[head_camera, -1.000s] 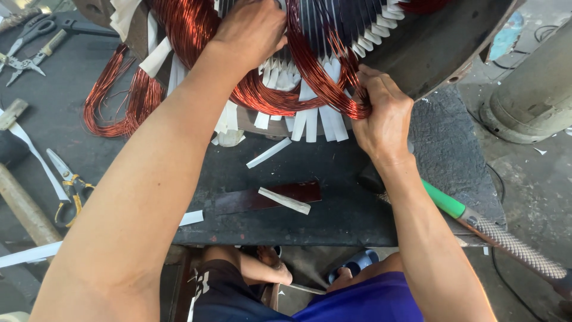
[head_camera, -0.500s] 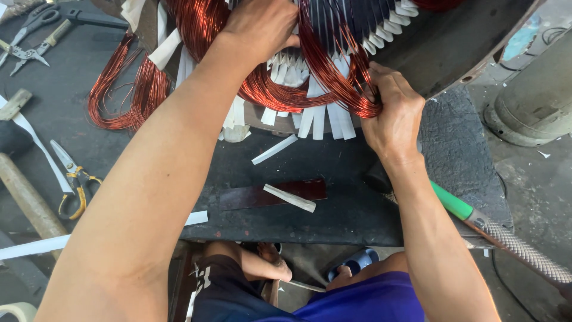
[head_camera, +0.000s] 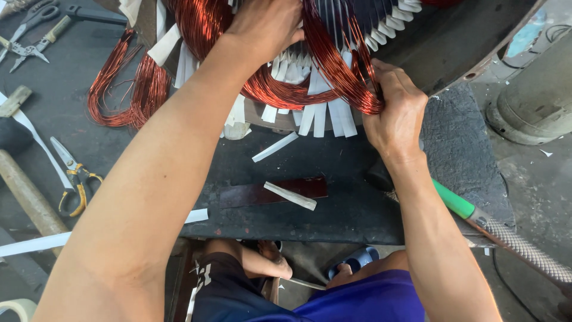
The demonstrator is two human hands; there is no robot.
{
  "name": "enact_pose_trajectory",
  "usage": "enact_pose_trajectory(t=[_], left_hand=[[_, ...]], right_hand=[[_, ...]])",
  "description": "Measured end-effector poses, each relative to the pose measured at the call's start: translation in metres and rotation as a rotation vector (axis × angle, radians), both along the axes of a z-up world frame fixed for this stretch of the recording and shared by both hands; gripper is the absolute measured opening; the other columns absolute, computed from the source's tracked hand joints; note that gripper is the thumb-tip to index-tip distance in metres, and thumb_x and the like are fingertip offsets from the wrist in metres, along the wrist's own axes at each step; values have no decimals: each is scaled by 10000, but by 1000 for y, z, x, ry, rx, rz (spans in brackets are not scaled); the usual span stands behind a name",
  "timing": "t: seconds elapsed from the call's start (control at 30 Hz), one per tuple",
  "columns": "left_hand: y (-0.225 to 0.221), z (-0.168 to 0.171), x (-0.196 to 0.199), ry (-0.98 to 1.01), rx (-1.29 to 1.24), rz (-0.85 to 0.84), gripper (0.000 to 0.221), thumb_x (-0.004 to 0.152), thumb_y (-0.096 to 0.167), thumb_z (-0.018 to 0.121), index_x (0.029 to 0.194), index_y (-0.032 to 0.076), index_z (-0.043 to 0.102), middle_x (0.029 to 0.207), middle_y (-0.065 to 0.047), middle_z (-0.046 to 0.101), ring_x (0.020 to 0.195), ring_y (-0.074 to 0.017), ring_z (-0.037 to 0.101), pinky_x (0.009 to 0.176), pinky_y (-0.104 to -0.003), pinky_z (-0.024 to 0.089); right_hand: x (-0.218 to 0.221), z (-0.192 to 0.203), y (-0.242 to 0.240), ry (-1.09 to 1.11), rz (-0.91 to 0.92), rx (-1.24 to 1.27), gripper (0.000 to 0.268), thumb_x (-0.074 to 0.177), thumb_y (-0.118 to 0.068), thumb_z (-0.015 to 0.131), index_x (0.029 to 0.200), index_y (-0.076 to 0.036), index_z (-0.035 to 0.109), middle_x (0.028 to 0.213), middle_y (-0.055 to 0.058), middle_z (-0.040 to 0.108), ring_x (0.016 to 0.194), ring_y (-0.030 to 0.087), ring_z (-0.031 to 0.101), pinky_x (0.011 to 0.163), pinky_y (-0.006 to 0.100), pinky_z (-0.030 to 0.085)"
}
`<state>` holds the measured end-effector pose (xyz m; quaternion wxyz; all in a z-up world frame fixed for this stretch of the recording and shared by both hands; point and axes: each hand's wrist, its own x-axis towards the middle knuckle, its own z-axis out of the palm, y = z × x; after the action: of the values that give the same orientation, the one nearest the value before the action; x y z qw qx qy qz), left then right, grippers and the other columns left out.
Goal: Winding copper wire coils into the slots of an electric motor stator and inserting insulation strips
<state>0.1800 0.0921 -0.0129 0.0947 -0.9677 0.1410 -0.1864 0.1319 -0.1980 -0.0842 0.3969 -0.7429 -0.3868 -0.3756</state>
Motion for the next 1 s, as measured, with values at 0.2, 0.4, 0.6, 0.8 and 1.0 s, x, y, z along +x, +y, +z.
enact_pose_trajectory(t=[0.2,0.4,0.6,0.8,1.0], left_hand=[[-9,16,-21,-3,-146,4,295,1042,115,834,890,22,599,787,-180,652,755,-380,725,714,-501,637],[-19,31,-42,-86,-32,88,219,962,85,840,855,30,657,844,-180,694,795,-358,727,660,-478,630],[-21,28,-47,-166,85,165,147,883,56,847,821,39,714,902,-179,735,835,-335,729,606,-456,624],[-30,12,-58,-248,198,241,87,803,26,854,786,49,772,959,-177,777,875,-312,731,552,-433,617],[-40,-23,-72,-356,213,291,84,745,9,871,744,71,813,1128,-194,810,1003,-317,745,771,-453,613]], right_hand=[[-1,2,1,-22,6,-4,147,1094,8,712,1139,143,749,1218,316,764,1187,446,753,982,493,632],[1,-2,0,-21,-3,-2,168,1096,4,696,1173,142,752,1240,315,756,1178,452,754,961,499,638],[4,-5,0,-27,-3,0,193,1006,100,610,1144,145,737,1238,322,751,1157,436,764,949,474,645],[8,-8,1,-32,-12,6,227,976,132,592,1146,145,742,1252,310,751,1142,419,768,960,453,642],[5,-3,2,-22,10,24,231,992,107,567,1134,153,744,1227,320,753,1151,428,762,981,471,634]])
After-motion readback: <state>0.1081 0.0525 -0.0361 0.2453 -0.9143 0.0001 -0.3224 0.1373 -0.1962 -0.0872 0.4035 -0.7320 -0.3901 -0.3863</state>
